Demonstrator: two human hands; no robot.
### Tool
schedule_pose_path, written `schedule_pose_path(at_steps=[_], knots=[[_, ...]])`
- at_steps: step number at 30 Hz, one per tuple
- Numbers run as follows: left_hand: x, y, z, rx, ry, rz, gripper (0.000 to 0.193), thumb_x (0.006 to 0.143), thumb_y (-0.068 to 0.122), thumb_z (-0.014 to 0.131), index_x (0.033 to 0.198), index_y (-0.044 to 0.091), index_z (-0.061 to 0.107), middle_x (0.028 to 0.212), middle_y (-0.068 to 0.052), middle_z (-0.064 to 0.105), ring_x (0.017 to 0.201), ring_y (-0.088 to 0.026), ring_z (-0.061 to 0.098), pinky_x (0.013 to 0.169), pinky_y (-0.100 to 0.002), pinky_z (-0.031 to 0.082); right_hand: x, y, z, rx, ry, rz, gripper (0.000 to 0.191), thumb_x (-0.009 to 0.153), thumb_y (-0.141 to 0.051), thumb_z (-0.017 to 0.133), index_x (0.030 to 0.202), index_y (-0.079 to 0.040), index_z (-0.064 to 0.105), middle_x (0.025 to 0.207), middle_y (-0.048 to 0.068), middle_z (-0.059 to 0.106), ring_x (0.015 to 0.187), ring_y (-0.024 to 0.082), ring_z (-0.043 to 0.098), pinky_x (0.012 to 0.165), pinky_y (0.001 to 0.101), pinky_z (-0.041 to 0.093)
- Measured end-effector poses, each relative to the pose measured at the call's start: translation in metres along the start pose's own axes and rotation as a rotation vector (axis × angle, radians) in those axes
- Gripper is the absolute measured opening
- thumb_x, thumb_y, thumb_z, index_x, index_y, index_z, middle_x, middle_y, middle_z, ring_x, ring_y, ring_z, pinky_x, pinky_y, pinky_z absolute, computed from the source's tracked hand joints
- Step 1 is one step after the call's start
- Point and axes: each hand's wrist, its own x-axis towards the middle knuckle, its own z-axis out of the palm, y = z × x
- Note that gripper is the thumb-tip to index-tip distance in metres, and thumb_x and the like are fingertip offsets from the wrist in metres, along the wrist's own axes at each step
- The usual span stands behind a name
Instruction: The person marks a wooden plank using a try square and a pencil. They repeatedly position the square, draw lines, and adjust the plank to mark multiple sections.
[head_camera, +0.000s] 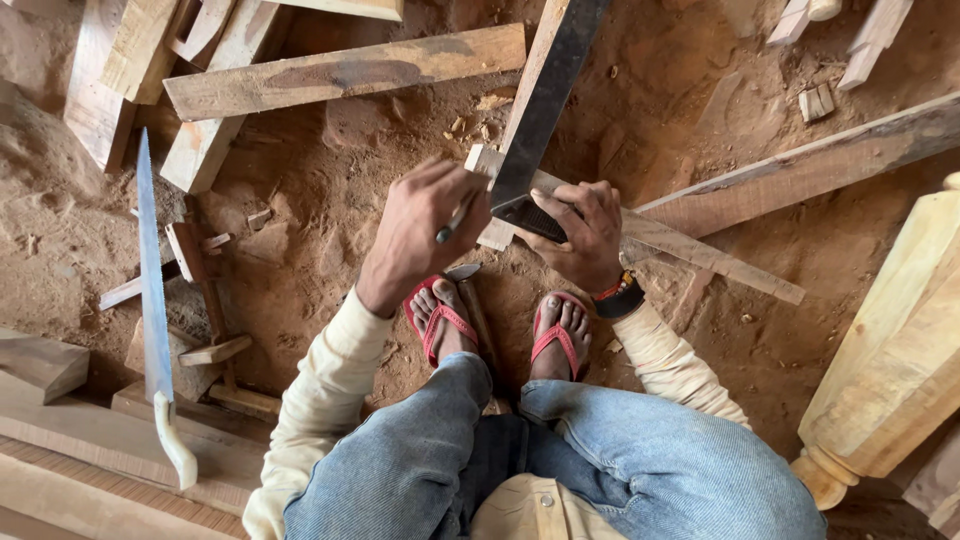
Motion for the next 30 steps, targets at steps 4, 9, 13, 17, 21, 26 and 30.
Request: schedule_pose_path(at_steps=[4,9,13,17,21,26,30], knots=[[0.016,-0.012,0.015,0.069,0.06,0.043,0.016,0.097,0.011,0.065,0.108,0.001,0.07,0.085,-0.009,0.069,0.071,-0.017,0.061,0.067,-0.033,0.053,-0.002,0.002,0.002,-0.005,0.005,0.01,0.05,0.083,-0.038,0.09,0.123,-0.013,0.072,0.11,0.001,0.058,0.097,0.022,0.052,0.085,0.0396,0.042],[-0.002,-0.011,0.018,0.084,0.018,0.098,0.014,0.1,0.014,0.064,0.107,0.005,0.071,0.09,-0.009,0.072,0.073,-0.015,0.063,0.07,-0.033,0.053,-0.008,0.008,0.008,-0.03,0.009,0.008,0.051,0.082,-0.043,0.09,0.12,-0.012,0.073,0.109,0.001,0.058,0.095,0.02,0.052,0.082,0.0381,0.042],[-0.019,-0.013,0.006,0.046,-0.068,-0.082,0.012,0.099,0.013,0.065,0.101,0.01,0.077,0.08,-0.007,0.074,0.064,-0.016,0.064,0.059,-0.031,0.05,-0.014,0.01,0.012,-0.041,-0.021,0.023,0.051,0.084,-0.044,0.089,0.12,-0.012,0.073,0.11,0.0,0.057,0.096,0.02,0.051,0.084,0.0381,0.042],[-0.002,-0.024,0.002,-0.059,0.047,-0.173,0.027,0.098,0.019,0.069,0.123,0.008,0.071,0.115,-0.015,0.075,0.085,-0.024,0.07,0.071,-0.038,0.055,-0.013,0.008,0.013,-0.038,0.003,0.03,0.054,0.082,-0.051,0.086,0.116,-0.011,0.072,0.107,0.002,0.056,0.094,0.022,0.051,0.082,0.0392,0.041],[0.018,-0.028,-0.002,-0.175,-0.067,0.02,0.054,0.082,0.01,0.071,0.135,0.002,0.061,0.127,-0.024,0.065,0.115,-0.042,0.065,0.096,-0.048,0.055,-0.006,0.004,0.007,-0.052,-0.014,0.0,0.055,0.083,-0.051,0.086,0.118,-0.009,0.074,0.106,0.004,0.058,0.095,0.025,0.052,0.082,0.0428,0.04],[0.023,-0.029,0.008,-0.064,-0.078,0.009,0.057,0.071,0.003,0.075,0.127,0.003,0.063,0.119,-0.024,0.066,0.103,-0.047,0.065,0.084,-0.048,0.055,0.001,0.002,0.0,-0.015,0.005,-0.028,0.054,0.082,-0.046,0.086,0.119,-0.009,0.072,0.111,0.006,0.059,0.099,0.027,0.053,0.086,0.0455,0.041],[0.02,-0.049,0.02,-0.008,-0.078,-0.015,0.046,0.078,-0.002,0.072,0.122,0.009,0.068,0.111,-0.016,0.073,0.094,-0.04,0.072,0.078,-0.043,0.058,-0.003,0.004,-0.001,-0.029,-0.055,-0.008,0.054,0.082,-0.042,0.088,0.122,-0.01,0.072,0.115,0.005,0.057,0.102,0.026,0.053,0.088,0.0447,0.04]])
